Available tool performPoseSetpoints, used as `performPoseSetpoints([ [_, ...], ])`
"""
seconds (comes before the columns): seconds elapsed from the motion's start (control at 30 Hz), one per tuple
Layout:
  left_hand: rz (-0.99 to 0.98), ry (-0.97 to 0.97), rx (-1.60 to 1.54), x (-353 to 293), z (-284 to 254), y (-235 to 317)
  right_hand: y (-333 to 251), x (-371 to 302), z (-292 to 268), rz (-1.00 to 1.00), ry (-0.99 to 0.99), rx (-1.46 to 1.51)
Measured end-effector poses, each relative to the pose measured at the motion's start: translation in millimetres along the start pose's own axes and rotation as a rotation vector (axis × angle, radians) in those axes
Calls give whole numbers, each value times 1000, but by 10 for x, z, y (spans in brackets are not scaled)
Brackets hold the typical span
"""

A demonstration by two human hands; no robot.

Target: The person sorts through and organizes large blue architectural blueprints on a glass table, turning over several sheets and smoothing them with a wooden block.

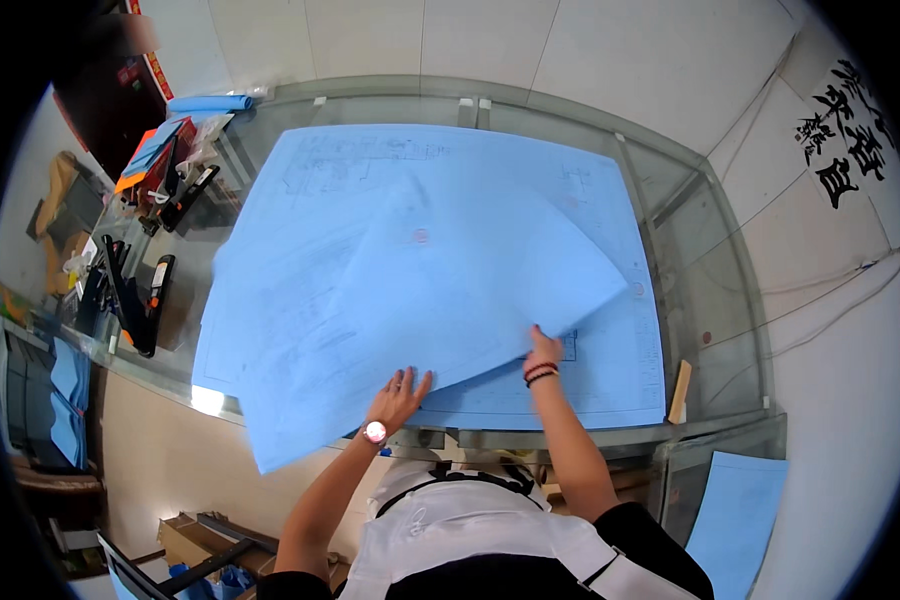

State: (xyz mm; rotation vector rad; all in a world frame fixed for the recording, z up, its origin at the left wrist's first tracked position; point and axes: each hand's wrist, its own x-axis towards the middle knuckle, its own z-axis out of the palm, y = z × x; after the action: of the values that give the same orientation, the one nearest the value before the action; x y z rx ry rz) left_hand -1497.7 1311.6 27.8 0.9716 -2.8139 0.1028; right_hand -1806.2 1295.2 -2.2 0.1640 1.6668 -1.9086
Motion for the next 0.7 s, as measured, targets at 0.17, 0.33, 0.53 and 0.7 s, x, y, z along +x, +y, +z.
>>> performPoseSetpoints([
  [0.17,185,82,-27,331,19,254,-491,-131,-470,-267,139,-67],
  [0.33,401,148,-196,376,67,857,-799,-216,-595,-926,271,-366],
  [0.53,483,98,-311,130,170,881,-431,-1362,-248,-1149,-548,-792],
  [0.7,528,-157,-381,21,397,736,-300,-1508,-349,-1027,-1023,-1333],
])
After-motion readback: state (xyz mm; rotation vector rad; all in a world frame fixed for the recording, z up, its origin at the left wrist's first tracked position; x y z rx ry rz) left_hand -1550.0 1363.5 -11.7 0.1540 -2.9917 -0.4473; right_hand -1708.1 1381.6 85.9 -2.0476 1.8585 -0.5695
